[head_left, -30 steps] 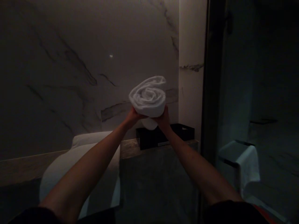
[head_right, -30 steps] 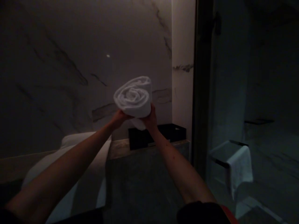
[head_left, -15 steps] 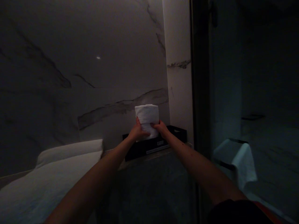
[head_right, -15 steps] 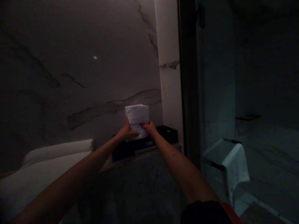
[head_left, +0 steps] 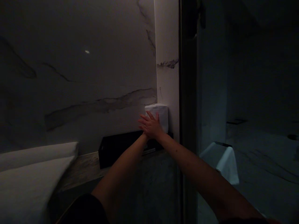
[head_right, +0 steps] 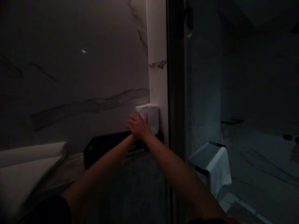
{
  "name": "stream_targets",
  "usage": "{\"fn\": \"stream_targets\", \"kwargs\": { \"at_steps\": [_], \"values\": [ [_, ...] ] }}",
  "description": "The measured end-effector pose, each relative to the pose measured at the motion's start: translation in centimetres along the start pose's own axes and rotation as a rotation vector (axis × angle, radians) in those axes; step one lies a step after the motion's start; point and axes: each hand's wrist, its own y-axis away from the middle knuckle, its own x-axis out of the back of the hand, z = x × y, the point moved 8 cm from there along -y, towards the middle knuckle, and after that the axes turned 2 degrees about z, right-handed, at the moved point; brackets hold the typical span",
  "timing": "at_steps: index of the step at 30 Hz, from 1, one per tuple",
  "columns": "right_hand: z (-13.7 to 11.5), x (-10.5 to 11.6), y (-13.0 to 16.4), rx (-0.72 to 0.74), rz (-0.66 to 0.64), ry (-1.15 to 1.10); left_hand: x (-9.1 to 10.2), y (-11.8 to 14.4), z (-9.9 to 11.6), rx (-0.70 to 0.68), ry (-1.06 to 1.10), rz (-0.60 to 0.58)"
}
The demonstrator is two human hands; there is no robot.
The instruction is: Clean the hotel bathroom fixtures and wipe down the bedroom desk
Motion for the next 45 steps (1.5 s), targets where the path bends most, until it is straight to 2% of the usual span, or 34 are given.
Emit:
{"fn": "stream_targets", "kwargs": {
  "at_steps": [2,3,5,6,8,9,10,12,13,14,15,17,18,19,20,21,22,24,25,27,30,33,35,37,38,40,43,45],
  "values": [
    [0.0,-1.6,-0.9,-0.004,-0.132,0.123,0.8,1.6,1.8,-0.073,-0.278,-0.012],
    [0.6,-2.1,-1.0,-0.008,-0.151,0.179,1.6,3.1,2.2,-0.084,-0.366,-0.021],
    [1.8,-2.5,-0.9,0.048,-0.110,0.256,4.0,8.3,1.9,-0.096,-0.454,-0.037],
    [2.4,-2.5,-0.6,0.085,-0.066,0.272,5.4,11.9,1.4,-0.116,-0.512,-0.045],
    [3.6,-2.3,-0.1,0.105,0.016,0.271,7.9,21.3,0.5,-0.318,-0.705,-0.142],
    [3.9,-2.3,0.1,0.092,0.045,0.257,9.6,26.6,-0.1,-0.427,-0.765,-0.154],
    [3.8,-2.2,0.2,0.065,0.069,0.239,11.9,31.9,-0.8,-0.506,-0.820,-0.125],
    [1.8,-2.0,0.9,0.005,0.149,0.201,17.7,41.7,-2.9,-0.558,-0.955,0.035],
    [-0.6,-2.0,1.8,0.005,0.205,0.170,21.0,45.9,-4.2,-0.532,-1.023,0.140],
    [-4.1,-2.0,3.3,0.049,0.267,0.120,24.6,49.6,-5.9,-0.447,-1.097,0.253],
    [-8.6,-2.3,5.4,0.145,0.318,0.049,28.0,52.8,-7.8,-0.343,-1.165,0.353],
    [-19.9,-3.9,11.6,0.479,0.351,-0.153,33.2,57.7,-11.8,-0.174,-1.278,0.475],
    [-25.8,-5.5,15.4,0.678,0.298,-0.246,34.7,59.2,-13.9,-0.128,-1.311,0.460],
    [-31.3,-7.2,19.4,0.865,0.252,-0.324,35.6,60.2,-16.0,-0.094,-1.327,0.414],
    [-35.8,-9.2,22.8,0.980,0.210,-0.372,36.2,60.8,-17.8,-0.068,-1.334,0.368],
    [-39.2,-11.6,25.0,0.995,0.143,-0.380,36.6,61.0,-19.3,-0.059,-1.338,0.328],
    [-41.5,-14.1,26.2,0.961,0.079,-0.368,36.9,61.1,-20.4,-0.063,-1.345,0.304],
    [-43.6,-18.0,26.6,0.843,0.009,-0.313,37.5,60.9,-21.5,-0.120,-1.371,0.298],
    [-43.7,-19.1,26.1,0.796,0.008,-0.288,37.8,60.8,-21.7,-0.168,-1.385,0.297],
    [-43.0,-19.7,25.1,0.761,0.038,-0.259,38.5,60.7,-21.7,-0.262,-1.393,0.285],
    [-41.7,-18.3,24.2,0.770,0.085,-0.280,39.9,61.0,-21.1,-0.354,-1.366,0.280],
    [-40.9,-16.6,23.9,0.698,0.107,-0.325,41.0,61.5,-19.6,-0.490,-1.310,0.302],
    [-41.2,-16.4,24.3,0.676,0.027,-0.310,41.4,61.6,-18.3,-0.602,-1.233,0.320],
    [-41.8,-16.8,24.9,0.674,-0.096,-0.255,42.1,61.1,-17.3,-0.632,-1.137,0.321],
    [-42.0,-17.0,25.2,0.660,-0.142,-0.228,42.5,60.5,-16.9,-0.597,-1.086,0.300],
    [-41.9,-17.2,25.4,0.593,-0.180,-0.207,43.4,58.7,-16.8,-0.428,-0.966,0.195],
    [-41.1,-16.7,24.6,0.514,-0.142,-0.334,44.6,55.9,-16.9,-0.080,-0.705,-0.026],
    [-39.8,-15.8,23.2,0.424,-0.091,-0.463,45.4,54.4,-16.6,0.122,-0.514,-0.123]
  ]
}}
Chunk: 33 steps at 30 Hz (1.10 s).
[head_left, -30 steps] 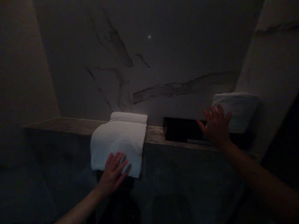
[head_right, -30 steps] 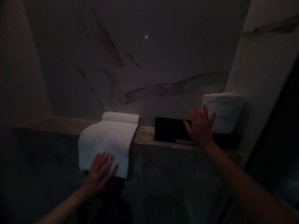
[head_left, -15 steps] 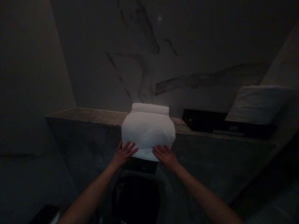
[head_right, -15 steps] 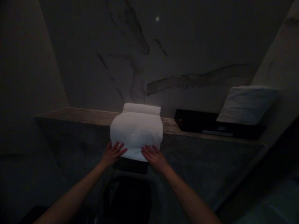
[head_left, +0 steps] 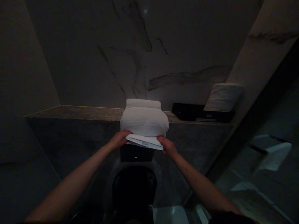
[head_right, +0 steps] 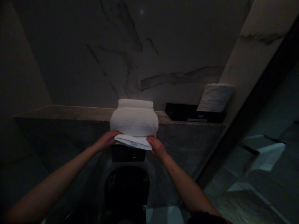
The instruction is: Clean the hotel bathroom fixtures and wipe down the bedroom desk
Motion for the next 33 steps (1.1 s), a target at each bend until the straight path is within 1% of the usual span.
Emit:
{"fn": "stream_targets", "kwargs": {
  "at_steps": [2,4,5,6,7,8,9,10,11,12,13,15,16,17,18,19,20,21,22,23,24,25,27,28,29,31,33],
  "values": [
    [1.1,1.8,-0.9,-0.121,0.079,-0.084,1.2,-1.0,0.0,0.157,0.141,-0.084],
    [1.2,3.6,-1.4,-0.260,0.164,-0.088,2.2,-1.8,-0.2,0.321,0.205,-0.134],
    [0.4,4.5,-1.5,-0.310,0.224,-0.047,2.6,-2.1,-0.2,0.385,0.219,-0.153],
    [-0.9,5.2,-1.5,-0.320,0.286,0.013,2.9,-2.4,-0.2,0.431,0.230,-0.172],
    [-2.9,5.5,-1.7,-0.281,0.326,0.082,3.2,-2.6,0.0,0.458,0.244,-0.193],
    [-5.1,5.3,-2.1,-0.203,0.330,0.148,3.4,-2.9,0.2,0.470,0.262,-0.215],
    [-7.2,4.5,-2.7,-0.107,0.293,0.205,3.6,-3.1,0.4,0.475,0.281,-0.237],
    [-8.9,3.5,-3.5,-0.015,0.224,0.248,3.7,-3.3,0.6,0.485,0.302,-0.259],
    [-9.9,2.4,-4.4,0.045,0.141,0.284,3.9,-3.4,0.8,0.497,0.321,-0.282],
    [-10.2,1.6,-5.5,0.065,0.060,0.316,4.0,-3.4,1.0,0.512,0.341,-0.307],
    [-9.8,1.0,-6.7,0.061,-0.014,0.341,4.2,-3.4,1.3,0.520,0.349,-0.323],
    [-8.5,0.6,-8.9,0.062,-0.150,0.343,5.0,-3.1,2.1,0.521,0.246,-0.307],
    [-7.9,0.8,-9.9,0.077,-0.211,0.321,5.5,-2.8,2.5,0.521,0.150,-0.265],
    [-7.4,1.1,-10.7,0.093,-0.262,0.287,6.0,-2.4,3.2,0.502,0.035,-0.186],
    [-6.9,1.6,-11.4,0.100,-0.296,0.244,6.6,-2.1,4.4,0.442,-0.085,-0.080],
    [-6.4,2.2,-12.2,0.096,-0.316,0.187,6.8,-1.7,5.9,0.350,-0.188,0.032],
    [-6.0,2.8,-13.0,0.082,-0.329,0.115,6.7,-1.2,7.7,0.215,-0.271,0.149],
    [-5.5,3.4,-13.9,0.063,-0.344,0.027,6.0,-0.7,9.7,0.054,-0.339,0.224],
    [-5.0,3.9,-14.9,0.042,-0.367,-0.067,5.2,-0.3,11.1,-0.057,-0.402,0.276],
    [-4.6,4.4,-15.8,0.016,-0.397,-0.156,4.3,-0.1,12.0,-0.127,-0.459,0.312],
    [-4.2,4.8,-16.8,-0.010,-0.432,-0.230,3.7,-0.3,12.3,-0.141,-0.499,0.325],
    [-3.9,5.2,-17.7,-0.034,-0.470,-0.280,3.4,-0.9,12.2,-0.122,-0.530,0.329],
    [-4.2,6.1,-18.9,-0.066,-0.535,-0.281,3.9,-2.8,11.8,-0.057,-0.566,0.294],
    [-4.5,6.6,-19.3,-0.080,-0.535,-0.219,4.5,-4.1,11.6,-0.030,-0.572,0.257],
    [-5.1,7.3,-19.6,-0.090,-0.499,-0.119,5.3,-5.5,11.4,-0.012,-0.566,0.213],
    [-6.7,8.5,-19.9,-0.089,-0.343,0.124,7.2,-8.8,10.5,0.043,-0.503,0.115],
    [-8.4,8.9,-20.0,-0.060,-0.181,0.291,8.7,-12.4,8.6,0.153,-0.305,0.001]
  ]
}}
